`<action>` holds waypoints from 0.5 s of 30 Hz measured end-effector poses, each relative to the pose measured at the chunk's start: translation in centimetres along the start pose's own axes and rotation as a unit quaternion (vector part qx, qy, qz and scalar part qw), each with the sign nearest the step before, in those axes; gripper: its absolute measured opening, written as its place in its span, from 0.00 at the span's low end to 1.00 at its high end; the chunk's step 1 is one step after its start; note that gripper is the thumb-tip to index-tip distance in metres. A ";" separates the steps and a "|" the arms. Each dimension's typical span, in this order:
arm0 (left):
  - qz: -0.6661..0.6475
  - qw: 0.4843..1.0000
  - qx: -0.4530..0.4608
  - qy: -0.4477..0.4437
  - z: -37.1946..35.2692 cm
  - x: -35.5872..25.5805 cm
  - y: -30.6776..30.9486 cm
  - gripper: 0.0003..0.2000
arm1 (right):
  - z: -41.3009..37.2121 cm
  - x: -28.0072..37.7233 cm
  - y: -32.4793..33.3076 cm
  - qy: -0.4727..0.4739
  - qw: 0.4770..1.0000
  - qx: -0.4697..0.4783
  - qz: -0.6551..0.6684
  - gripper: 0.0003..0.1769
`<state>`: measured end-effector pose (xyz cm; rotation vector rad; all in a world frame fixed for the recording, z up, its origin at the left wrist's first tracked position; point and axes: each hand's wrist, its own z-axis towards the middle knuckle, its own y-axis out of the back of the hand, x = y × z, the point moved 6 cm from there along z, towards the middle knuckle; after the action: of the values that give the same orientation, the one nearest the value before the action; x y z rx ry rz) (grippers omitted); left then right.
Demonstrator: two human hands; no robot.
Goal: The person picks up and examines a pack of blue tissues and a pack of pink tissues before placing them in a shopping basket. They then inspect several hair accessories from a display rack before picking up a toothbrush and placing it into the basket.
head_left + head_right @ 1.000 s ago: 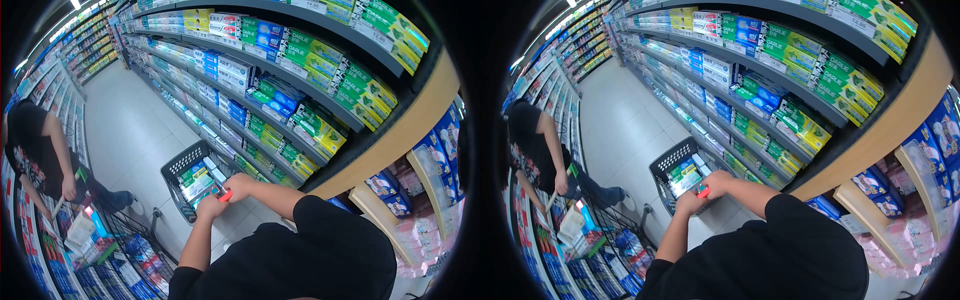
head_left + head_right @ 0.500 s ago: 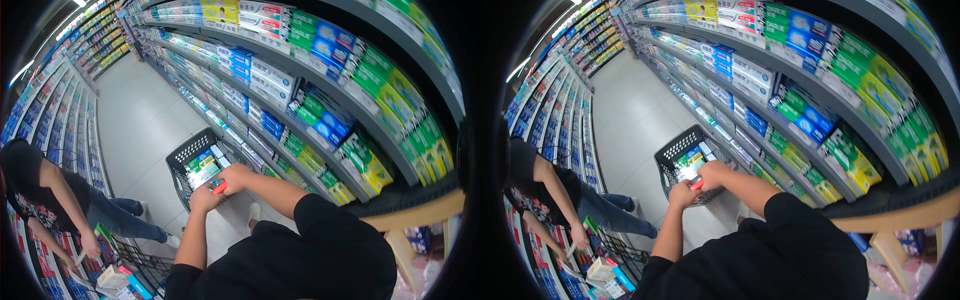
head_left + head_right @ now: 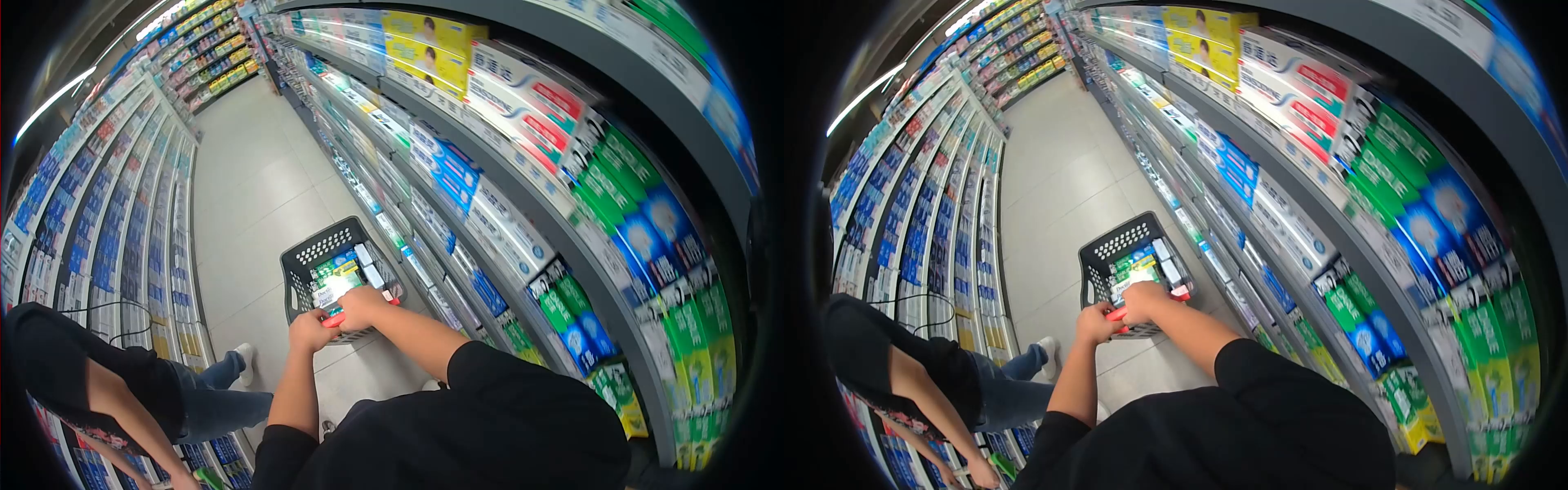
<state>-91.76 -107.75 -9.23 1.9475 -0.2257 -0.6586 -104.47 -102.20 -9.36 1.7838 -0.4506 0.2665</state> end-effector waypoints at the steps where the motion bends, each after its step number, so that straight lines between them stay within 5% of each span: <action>1: 0.001 1.000 -0.001 0.000 1.1 0.0 0.4 0.25 | 1.1 -0.2 0.5 0.001 1.000 -0.002 0.002 0.26; 10: 0.014 1.000 0.025 0.006 12.2 0.8 4.8 0.24 | 11.7 -2.6 5.2 0.020 0.998 -0.032 0.058 0.27; 15: 0.013 0.992 0.122 0.010 19.1 1.7 6.1 0.27 | 19.6 -5.5 5.2 0.042 0.994 0.008 0.097 0.29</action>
<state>-99.86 -126.12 -10.67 2.1794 -0.3305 -0.6165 -112.74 -121.32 -12.15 1.7379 -0.5634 0.4807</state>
